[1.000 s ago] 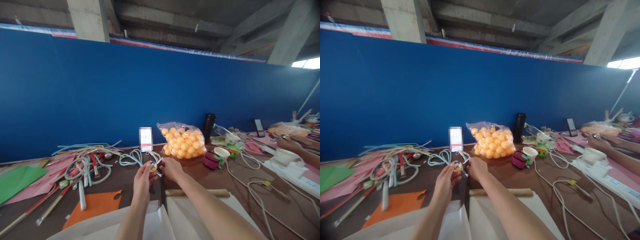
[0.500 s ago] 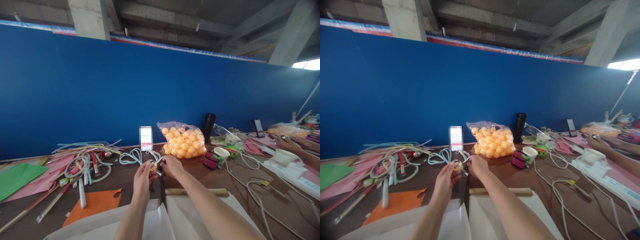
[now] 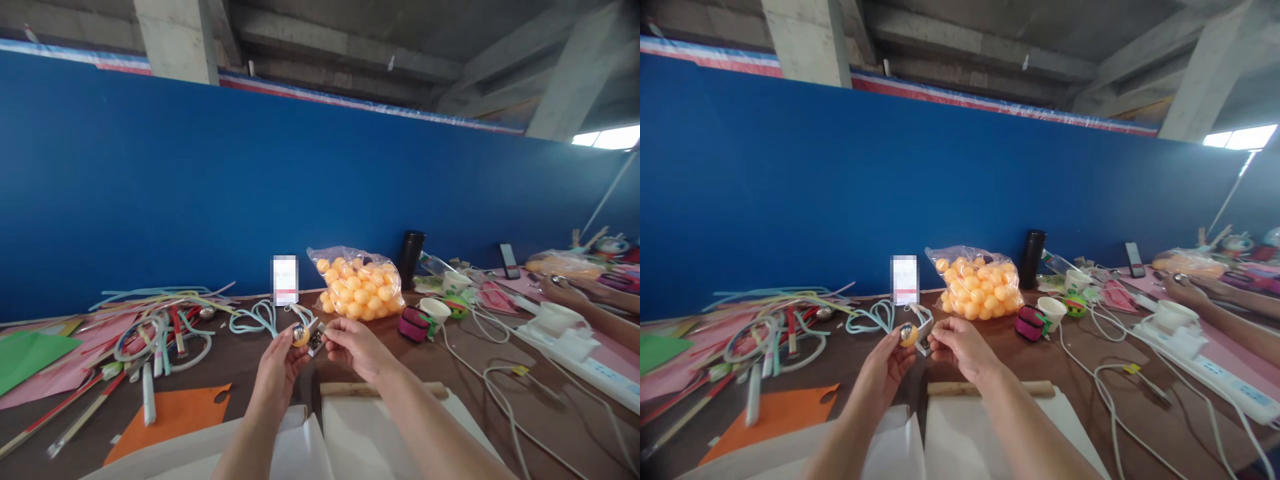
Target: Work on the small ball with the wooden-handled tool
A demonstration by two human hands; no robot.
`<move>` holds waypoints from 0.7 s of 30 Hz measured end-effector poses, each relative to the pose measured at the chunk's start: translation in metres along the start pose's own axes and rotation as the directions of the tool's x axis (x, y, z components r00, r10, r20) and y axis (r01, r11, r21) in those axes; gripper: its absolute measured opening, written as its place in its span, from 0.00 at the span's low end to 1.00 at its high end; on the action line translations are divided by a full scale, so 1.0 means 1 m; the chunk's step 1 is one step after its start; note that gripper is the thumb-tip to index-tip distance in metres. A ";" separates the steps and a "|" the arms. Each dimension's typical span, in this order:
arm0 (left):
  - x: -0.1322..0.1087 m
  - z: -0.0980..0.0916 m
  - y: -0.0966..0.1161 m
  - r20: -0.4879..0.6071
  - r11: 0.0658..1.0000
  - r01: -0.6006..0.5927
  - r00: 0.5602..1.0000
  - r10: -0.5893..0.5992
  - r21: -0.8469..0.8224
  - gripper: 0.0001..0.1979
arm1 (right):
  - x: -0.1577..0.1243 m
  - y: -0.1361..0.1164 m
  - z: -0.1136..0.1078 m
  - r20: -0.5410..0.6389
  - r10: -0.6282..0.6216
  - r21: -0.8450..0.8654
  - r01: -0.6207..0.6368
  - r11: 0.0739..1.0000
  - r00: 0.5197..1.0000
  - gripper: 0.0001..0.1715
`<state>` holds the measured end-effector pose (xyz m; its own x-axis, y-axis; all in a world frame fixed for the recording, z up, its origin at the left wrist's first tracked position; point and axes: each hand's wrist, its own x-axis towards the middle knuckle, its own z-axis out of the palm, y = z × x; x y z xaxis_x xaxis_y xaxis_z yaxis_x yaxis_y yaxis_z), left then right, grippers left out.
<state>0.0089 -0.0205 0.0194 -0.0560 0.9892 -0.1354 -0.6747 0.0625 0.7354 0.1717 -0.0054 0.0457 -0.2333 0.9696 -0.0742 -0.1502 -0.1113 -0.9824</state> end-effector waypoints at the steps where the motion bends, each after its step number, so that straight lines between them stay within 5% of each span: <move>1: -0.001 0.000 0.000 0.026 1.000 0.008 1.000 -0.008 -0.008 0.11 | -0.003 0.001 -0.001 0.006 -0.010 0.036 0.009 0.999 1.000 0.13; 8: -0.004 0.001 0.000 0.107 0.998 0.062 0.992 -0.063 0.009 0.15 | -0.015 0.012 -0.004 0.017 -0.050 0.225 0.045 0.973 0.999 0.15; 21: -0.010 0.003 0.002 0.230 0.989 0.048 0.970 -0.081 0.143 0.21 | -0.020 0.011 0.013 0.031 -0.100 0.261 0.088 0.961 0.994 0.11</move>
<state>0.0101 -0.0304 0.0241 0.1693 0.9848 -0.0379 -0.5647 0.1285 0.8152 0.1626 -0.0292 0.0384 -0.2471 0.9685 0.0299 -0.4159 -0.0781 -0.9060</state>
